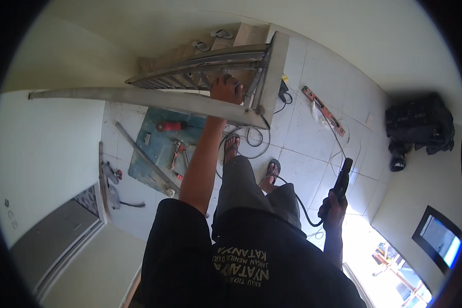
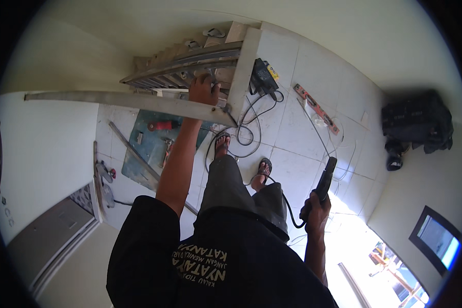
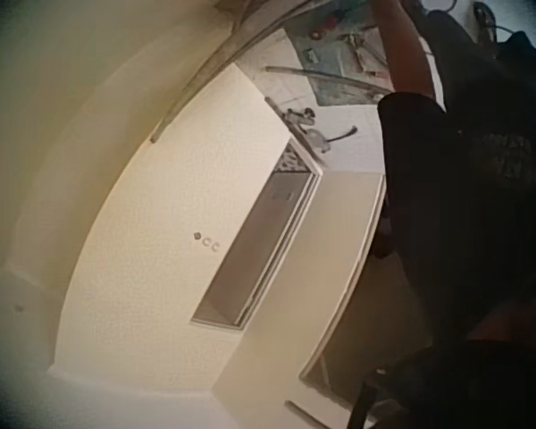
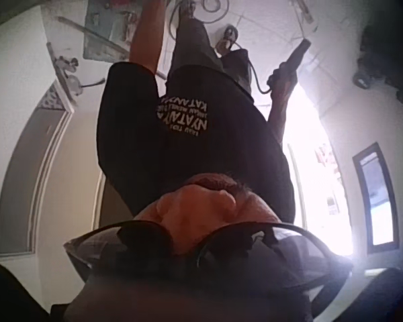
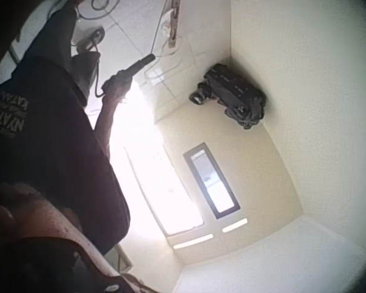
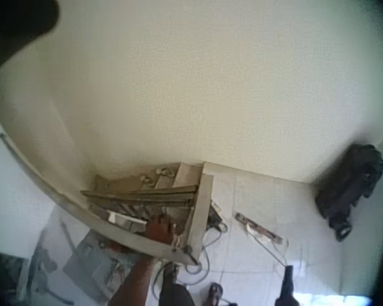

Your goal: The person welds a metal frame structure using a handheld welding torch, creating bright sparks and fusing metal joints. They reposition the frame, hammer the welded joints to align them, and measure the structure with a tape measure.

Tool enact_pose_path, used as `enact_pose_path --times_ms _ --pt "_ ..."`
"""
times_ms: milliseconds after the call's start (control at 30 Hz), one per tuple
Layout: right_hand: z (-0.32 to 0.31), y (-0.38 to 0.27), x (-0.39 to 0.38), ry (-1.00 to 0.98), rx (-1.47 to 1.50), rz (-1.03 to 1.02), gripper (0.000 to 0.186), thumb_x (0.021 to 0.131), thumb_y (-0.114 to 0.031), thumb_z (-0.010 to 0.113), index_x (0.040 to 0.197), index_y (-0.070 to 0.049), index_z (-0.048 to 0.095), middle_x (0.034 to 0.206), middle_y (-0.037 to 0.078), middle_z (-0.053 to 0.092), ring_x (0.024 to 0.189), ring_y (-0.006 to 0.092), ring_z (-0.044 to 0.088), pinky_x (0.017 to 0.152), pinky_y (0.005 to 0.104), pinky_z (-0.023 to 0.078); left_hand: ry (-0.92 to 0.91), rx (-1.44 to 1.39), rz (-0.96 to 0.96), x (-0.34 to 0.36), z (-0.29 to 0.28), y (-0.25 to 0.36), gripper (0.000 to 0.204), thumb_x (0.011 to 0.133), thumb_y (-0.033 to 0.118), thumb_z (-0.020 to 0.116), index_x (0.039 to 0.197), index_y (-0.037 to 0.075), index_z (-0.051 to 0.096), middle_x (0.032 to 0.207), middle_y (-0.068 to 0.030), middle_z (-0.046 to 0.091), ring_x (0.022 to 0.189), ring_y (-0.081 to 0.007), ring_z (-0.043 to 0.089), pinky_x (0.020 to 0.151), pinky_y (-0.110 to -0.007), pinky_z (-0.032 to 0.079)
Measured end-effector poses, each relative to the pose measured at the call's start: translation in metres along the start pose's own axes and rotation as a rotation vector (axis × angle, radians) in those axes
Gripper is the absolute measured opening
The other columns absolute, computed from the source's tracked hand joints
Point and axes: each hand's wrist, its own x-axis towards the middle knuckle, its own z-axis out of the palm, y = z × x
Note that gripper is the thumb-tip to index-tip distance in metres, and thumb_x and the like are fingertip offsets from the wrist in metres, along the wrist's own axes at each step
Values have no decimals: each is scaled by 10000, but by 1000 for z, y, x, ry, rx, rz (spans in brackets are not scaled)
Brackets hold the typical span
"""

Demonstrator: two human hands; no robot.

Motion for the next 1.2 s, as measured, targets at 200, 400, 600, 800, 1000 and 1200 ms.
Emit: enact_pose_path --times_ms 200,400,600,800,1000,1200 --pt "-27 -3 27 -41 9 -50 175 911 -225 600 883 -90 493 558 6 447 387 109 433 345 268 353 152 -11 -280 -92 -40 45 366 772 110 690 1100 10 566 1170 -238 532 1118 -421 484 962 -508 383" --pt "-64 -12 39 -150 16 -127 170 906 -210 586 921 -64 499 586 22 472 401 122 458 359 272 385 134 -275 -761 -234 -38 76 315 807 119 627 1074 -40 576 1075 -230 577 1007 -413 566 904 -461 452" --pt "-94 -10 43 -277 -28 -197 137 899 -172 561 922 -52 500 584 21 479 398 121 461 357 270 380 117 -354 -1253 -369 -43 81 357 810 166 679 1091 -41 600 1070 -185 645 1010 -307 621 911 -373 467" --pt "-110 -19 53 -326 -63 -200 139 902 -166 583 923 -60 497 586 17 484 407 120 474 356 271 376 261 -399 -1262 -362 -63 100 358 800 143 669 1096 -42 591 997 -153 633 934 -248 614 847 -350 472" --pt "-97 -61 59 -295 -70 -255 108 918 -121 563 905 -46 486 582 20 480 400 110 454 344 269 358 313 -468 -1161 -300 -62 106 332 821 121 641 1101 -46 577 958 -134 617 799 -218 613 760 -333 485" --pt "-81 -99 72 -240 -112 -324 101 910 -112 567 915 -43 495 572 16 480 394 106 453 349 262 358 376 -521 -1066 -206 -77 118 301 880 135 617 1117 -42 563 1007 -124 617 834 -193 608 776 -318 493"
